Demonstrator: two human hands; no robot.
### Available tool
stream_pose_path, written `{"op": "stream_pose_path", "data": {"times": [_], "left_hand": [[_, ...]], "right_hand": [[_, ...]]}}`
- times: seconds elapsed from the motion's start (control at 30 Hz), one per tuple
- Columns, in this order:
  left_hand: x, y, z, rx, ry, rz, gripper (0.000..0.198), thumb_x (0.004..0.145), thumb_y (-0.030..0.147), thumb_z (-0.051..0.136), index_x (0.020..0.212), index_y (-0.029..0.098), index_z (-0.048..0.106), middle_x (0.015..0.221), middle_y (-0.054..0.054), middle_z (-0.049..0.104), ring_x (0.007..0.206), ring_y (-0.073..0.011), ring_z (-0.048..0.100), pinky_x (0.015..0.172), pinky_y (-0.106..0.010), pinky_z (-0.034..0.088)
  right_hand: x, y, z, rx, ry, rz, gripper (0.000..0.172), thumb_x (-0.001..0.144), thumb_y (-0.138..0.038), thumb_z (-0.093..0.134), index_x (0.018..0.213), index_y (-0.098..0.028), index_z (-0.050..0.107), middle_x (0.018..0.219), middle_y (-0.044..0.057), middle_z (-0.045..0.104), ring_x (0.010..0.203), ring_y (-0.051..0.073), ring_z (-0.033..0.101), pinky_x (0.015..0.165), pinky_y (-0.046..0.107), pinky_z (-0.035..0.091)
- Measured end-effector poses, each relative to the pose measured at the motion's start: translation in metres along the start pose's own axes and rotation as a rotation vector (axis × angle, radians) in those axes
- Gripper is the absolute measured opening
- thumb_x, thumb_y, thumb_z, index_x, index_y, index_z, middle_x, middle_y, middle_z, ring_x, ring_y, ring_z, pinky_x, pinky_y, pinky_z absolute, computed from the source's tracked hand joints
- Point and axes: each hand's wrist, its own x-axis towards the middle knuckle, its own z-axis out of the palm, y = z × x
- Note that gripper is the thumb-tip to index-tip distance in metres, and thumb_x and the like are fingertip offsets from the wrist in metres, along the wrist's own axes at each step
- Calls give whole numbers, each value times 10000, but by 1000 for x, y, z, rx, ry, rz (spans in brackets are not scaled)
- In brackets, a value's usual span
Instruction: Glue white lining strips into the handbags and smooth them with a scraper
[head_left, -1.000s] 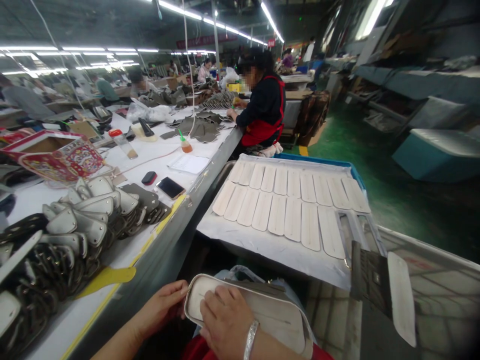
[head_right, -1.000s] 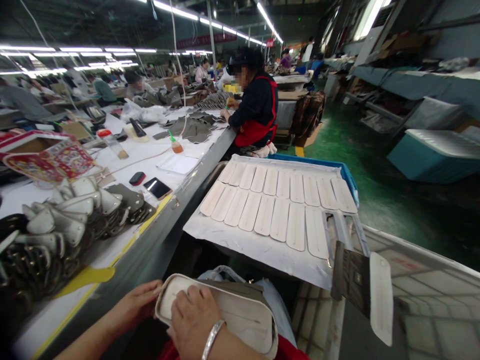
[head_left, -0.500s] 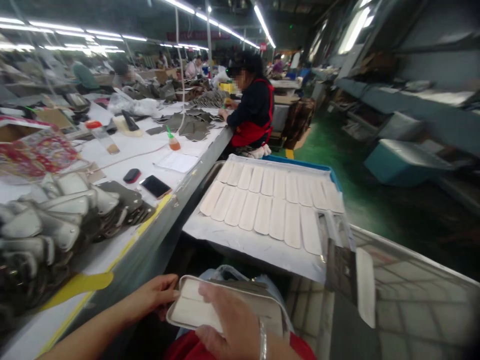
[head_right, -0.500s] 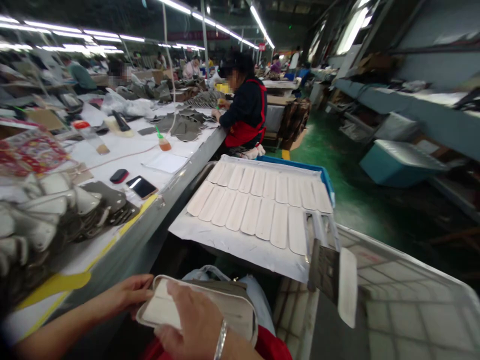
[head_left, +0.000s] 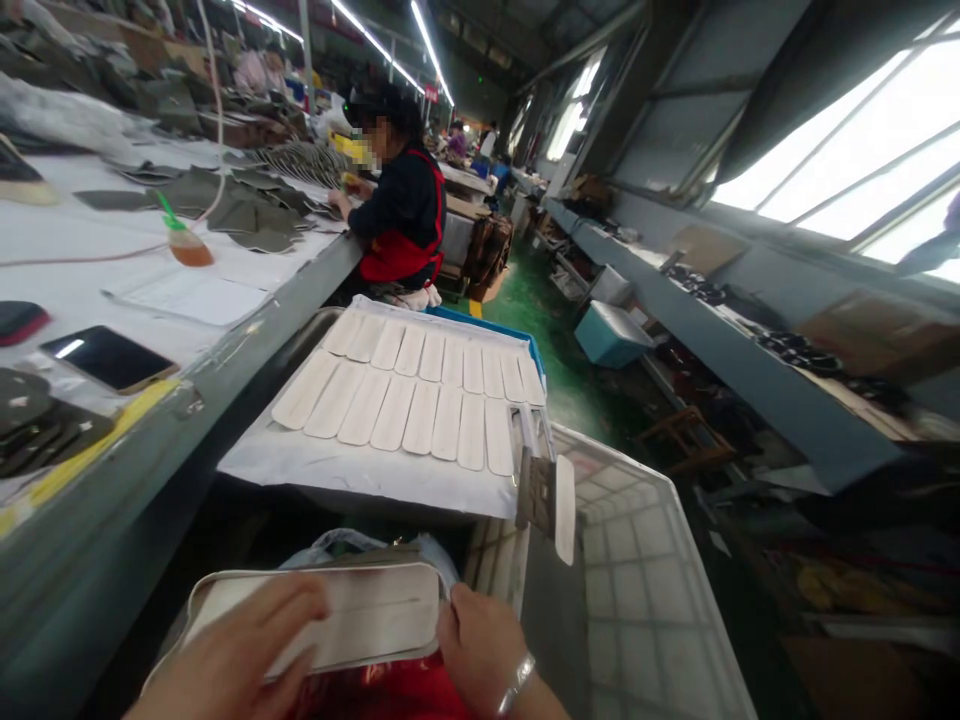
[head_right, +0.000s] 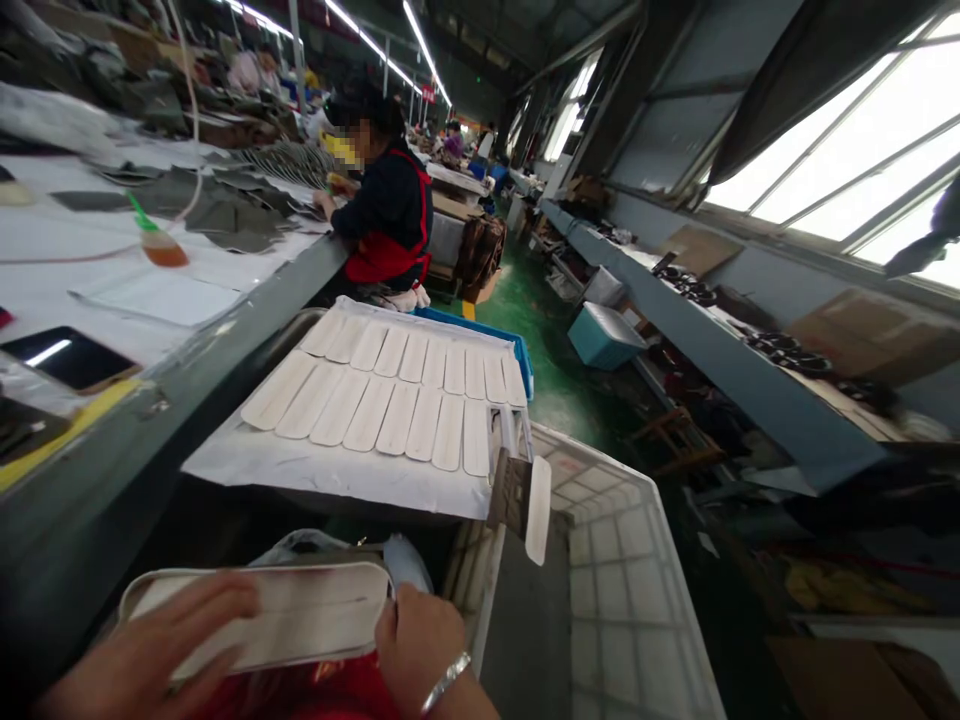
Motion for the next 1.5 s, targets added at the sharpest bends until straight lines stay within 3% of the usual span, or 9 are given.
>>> {"op": "stream_pose_path", "data": {"times": [0.17, 0.27, 0.4, 0.53, 0.9, 1.03, 1.17, 1.33, 1.5], "left_hand": [[47, 47, 31, 183, -124, 363, 508, 774, 448, 562, 1250, 299, 465, 1360, -29, 424, 1145, -292, 437, 966, -425, 316], [78, 52, 30, 288, -123, 353, 361, 825, 350, 506, 1169, 244, 535, 1206, -61, 561, 1039, -274, 492, 873, -412, 365], [112, 52, 22, 319, -355, 360, 299, 875, 282, 373, 813, 185, 649, 808, -56, 665, 782, -215, 584, 707, -313, 420], [126, 50, 19, 265, -411, 340, 325, 866, 293, 373, 753, 177, 655, 799, -53, 678, 785, -221, 616, 688, -288, 429], [123, 48, 13, 175, -507, 318, 294, 861, 315, 380, 865, 215, 657, 857, -25, 682, 781, -195, 615, 678, -266, 430], [99, 67, 4, 186, -337, 370, 273, 796, 321, 520, 1053, 249, 577, 1067, -27, 617, 953, -223, 546, 825, -329, 400], [68, 77, 20, 227, -356, 437, 303, 754, 357, 595, 1035, 244, 571, 1071, -22, 598, 958, -224, 514, 859, -355, 380], [55, 60, 54, 346, -313, 419, 422, 738, 395, 593, 1111, 206, 538, 1153, -63, 556, 1011, -270, 481, 890, -423, 374], [61, 61, 42, 247, -322, 414, 338, 702, 264, 613, 1036, 241, 573, 1159, -28, 547, 1033, -238, 482, 926, -379, 377]], "right_hand": [[11, -6, 2, -229, -54, -143, 258, 826, -132, 340, 827, -136, 598, 780, 127, 639, 686, 269, 641, 529, 381, 501], [16, -4, 3, -262, -104, -149, 290, 825, -113, 324, 836, -126, 614, 769, 133, 630, 670, 278, 644, 511, 398, 512], [24, -1, -1, -274, -207, -196, 310, 824, -123, 328, 865, -158, 634, 811, 123, 638, 677, 290, 648, 499, 420, 515], [30, 1, -5, -243, -251, -194, 320, 838, -148, 318, 868, -156, 637, 824, 138, 646, 706, 288, 650, 535, 418, 515], [29, 16, -9, 37, -247, -158, 437, 912, -265, 177, 827, -140, 587, 796, 122, 666, 740, 238, 640, 610, 311, 441], [29, 25, -6, 262, -249, -136, 441, 925, -321, 192, 780, -157, 575, 789, 79, 661, 735, 169, 617, 616, 245, 399], [31, 27, -3, 254, -249, -165, 438, 923, -306, 194, 771, -152, 575, 781, 77, 654, 721, 160, 602, 615, 243, 382], [38, 22, -4, 90, -235, -243, 491, 923, -309, 146, 772, -133, 580, 771, 117, 650, 709, 196, 603, 621, 288, 384], [38, 31, 5, 403, -244, -193, 487, 910, -417, 178, 681, -154, 518, 622, 69, 596, 600, 169, 579, 579, 278, 404]]}}
